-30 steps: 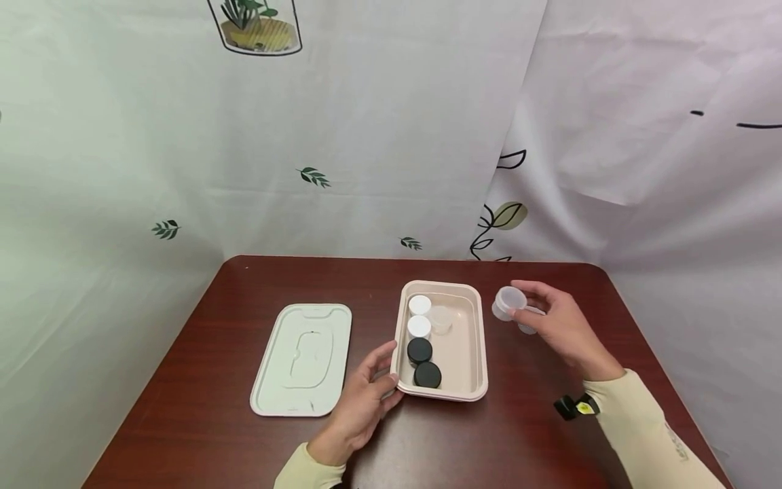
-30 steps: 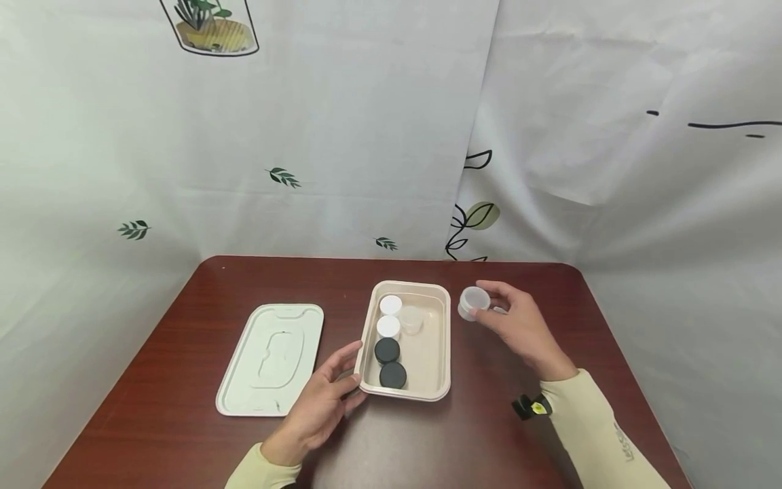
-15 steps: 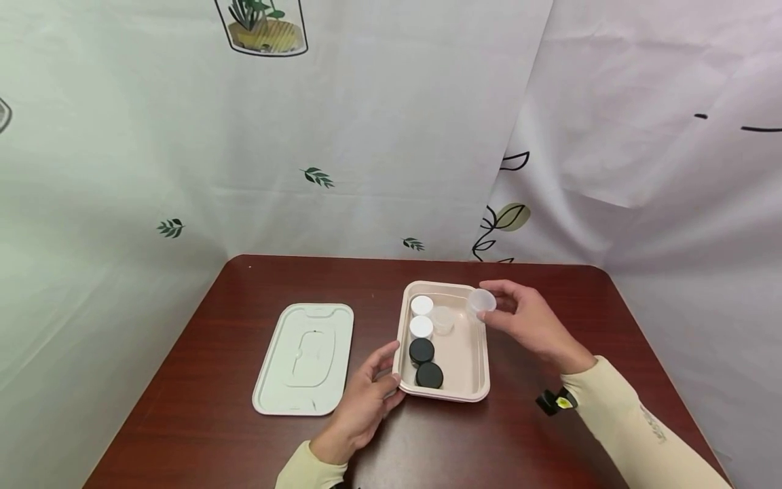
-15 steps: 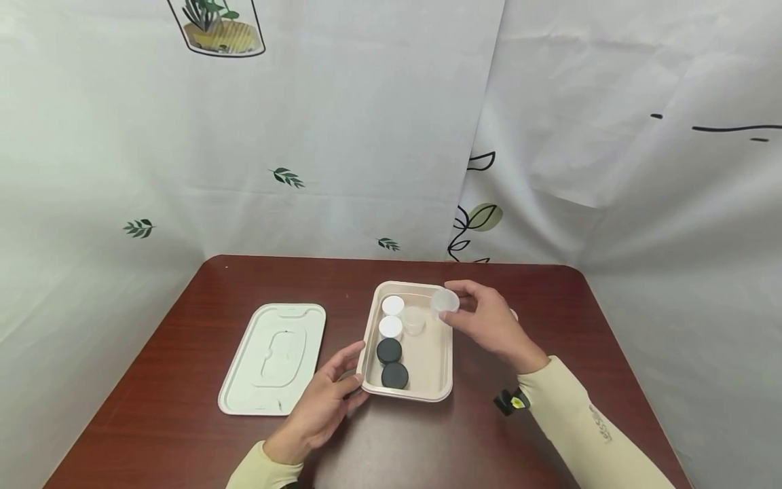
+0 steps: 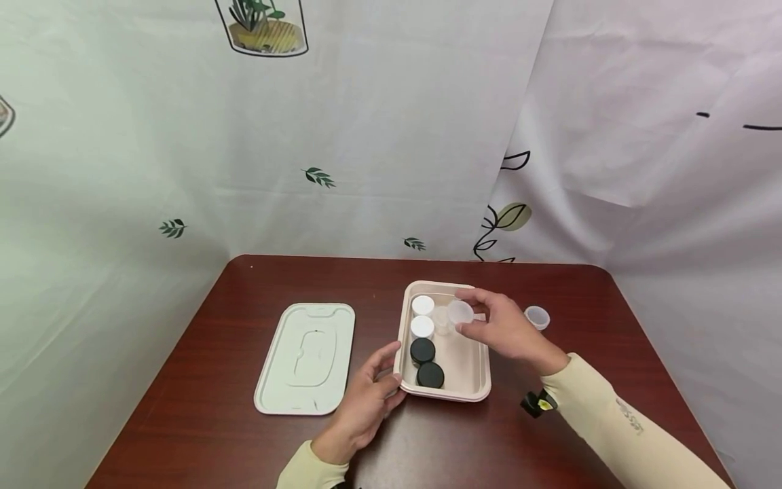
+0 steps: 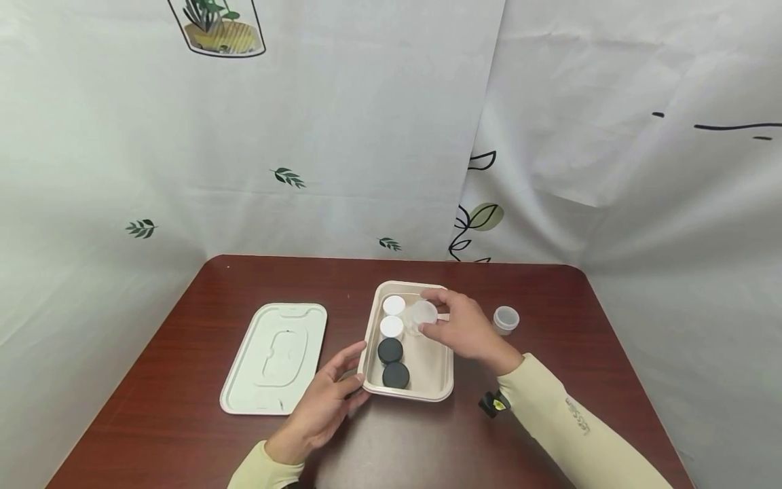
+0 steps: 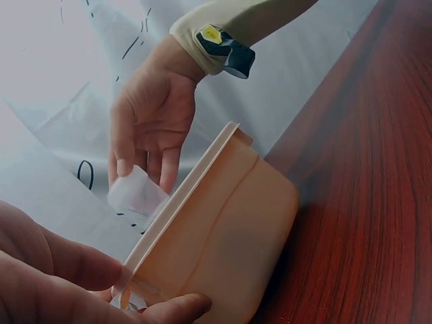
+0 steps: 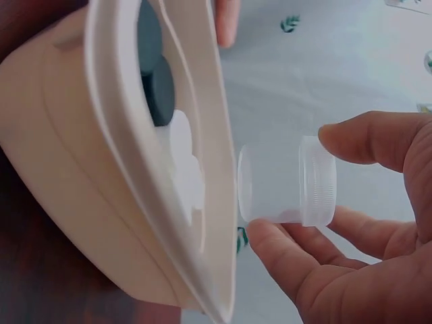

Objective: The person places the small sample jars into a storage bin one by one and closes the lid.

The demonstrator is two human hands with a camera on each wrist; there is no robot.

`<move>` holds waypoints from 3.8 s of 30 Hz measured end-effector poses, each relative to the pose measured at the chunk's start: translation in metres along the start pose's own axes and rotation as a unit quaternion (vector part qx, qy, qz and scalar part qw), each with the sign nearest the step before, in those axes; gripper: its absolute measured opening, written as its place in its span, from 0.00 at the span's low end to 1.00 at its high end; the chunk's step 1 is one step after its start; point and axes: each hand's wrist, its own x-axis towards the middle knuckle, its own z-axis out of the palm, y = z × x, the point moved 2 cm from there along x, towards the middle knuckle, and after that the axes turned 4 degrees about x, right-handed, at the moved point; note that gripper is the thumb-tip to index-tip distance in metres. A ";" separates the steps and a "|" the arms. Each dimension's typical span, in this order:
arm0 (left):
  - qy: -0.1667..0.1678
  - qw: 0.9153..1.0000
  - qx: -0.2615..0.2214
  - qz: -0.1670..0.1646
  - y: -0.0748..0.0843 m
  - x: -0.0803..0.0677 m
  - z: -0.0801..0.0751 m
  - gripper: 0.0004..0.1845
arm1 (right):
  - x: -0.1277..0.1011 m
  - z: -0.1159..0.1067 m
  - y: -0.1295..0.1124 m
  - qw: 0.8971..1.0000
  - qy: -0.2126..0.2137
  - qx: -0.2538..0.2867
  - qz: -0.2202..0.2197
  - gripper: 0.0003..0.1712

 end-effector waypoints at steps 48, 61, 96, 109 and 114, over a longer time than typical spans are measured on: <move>-0.005 1.000 0.006 0.008 -0.004 -0.001 -0.003 0.34 | 0.020 0.050 0.010 0.978 -0.039 -0.205 -0.001 0.25; -0.006 1.000 0.007 0.005 -0.003 0.000 -0.004 0.33 | 0.022 0.061 0.003 0.965 -0.026 -0.262 0.009 0.28; 0.000 1.000 0.012 0.008 -0.002 0.000 0.000 0.35 | 0.011 -0.011 -0.014 0.993 0.111 -0.013 0.038 0.30; 0.000 1.000 0.008 0.004 -0.002 0.001 -0.001 0.34 | -0.008 -0.061 0.020 0.982 0.158 0.074 0.078 0.35; -0.001 1.000 0.009 0.004 -0.002 0.000 -0.002 0.35 | -0.013 -0.072 0.041 0.976 0.171 0.086 0.103 0.37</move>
